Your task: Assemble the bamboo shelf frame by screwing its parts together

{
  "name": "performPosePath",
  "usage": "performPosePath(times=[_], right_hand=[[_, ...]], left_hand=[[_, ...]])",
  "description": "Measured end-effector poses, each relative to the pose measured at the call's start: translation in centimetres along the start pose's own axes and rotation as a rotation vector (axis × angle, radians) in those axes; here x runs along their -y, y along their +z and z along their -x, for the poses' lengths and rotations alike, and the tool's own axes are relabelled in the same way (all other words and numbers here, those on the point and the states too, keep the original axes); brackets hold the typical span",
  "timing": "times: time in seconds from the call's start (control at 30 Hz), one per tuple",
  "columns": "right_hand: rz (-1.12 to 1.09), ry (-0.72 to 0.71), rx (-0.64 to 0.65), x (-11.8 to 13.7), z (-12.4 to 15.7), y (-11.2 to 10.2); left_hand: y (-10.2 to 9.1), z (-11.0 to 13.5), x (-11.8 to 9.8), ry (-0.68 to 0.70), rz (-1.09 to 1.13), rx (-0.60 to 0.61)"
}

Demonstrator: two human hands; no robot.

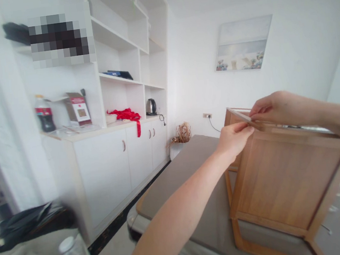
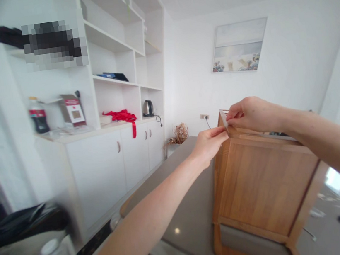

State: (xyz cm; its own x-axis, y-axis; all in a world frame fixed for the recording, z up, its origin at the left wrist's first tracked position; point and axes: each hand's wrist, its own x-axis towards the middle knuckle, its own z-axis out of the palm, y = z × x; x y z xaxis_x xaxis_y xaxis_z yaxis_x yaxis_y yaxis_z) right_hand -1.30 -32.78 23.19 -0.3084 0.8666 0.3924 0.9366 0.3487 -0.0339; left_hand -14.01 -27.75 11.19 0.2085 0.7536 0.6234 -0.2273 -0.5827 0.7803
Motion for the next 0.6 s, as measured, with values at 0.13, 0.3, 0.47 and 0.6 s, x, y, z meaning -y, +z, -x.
performPosePath(times=[0.13,0.3,0.47,0.6], right_hand=[[0.012,-0.043,0.019,-0.1,0.5,-0.4],[0.034,-0.066,0.018,-0.2,1.0,-0.6],[0.010,-0.058,-0.100,0.2,2.4,-2.8],[0.002,0.101,-0.308,-1.8,7.4,-5.8]], left_hand=[[-0.9,0.2,-0.9,0.043,-0.212,0.020],[-1.5,0.1,-2.2,0.272,-0.440,-0.134],[-0.8,-1.0,-3.6,0.318,-0.369,-0.108],[0.0,-1.8,-4.3,0.275,-0.334,-0.060]])
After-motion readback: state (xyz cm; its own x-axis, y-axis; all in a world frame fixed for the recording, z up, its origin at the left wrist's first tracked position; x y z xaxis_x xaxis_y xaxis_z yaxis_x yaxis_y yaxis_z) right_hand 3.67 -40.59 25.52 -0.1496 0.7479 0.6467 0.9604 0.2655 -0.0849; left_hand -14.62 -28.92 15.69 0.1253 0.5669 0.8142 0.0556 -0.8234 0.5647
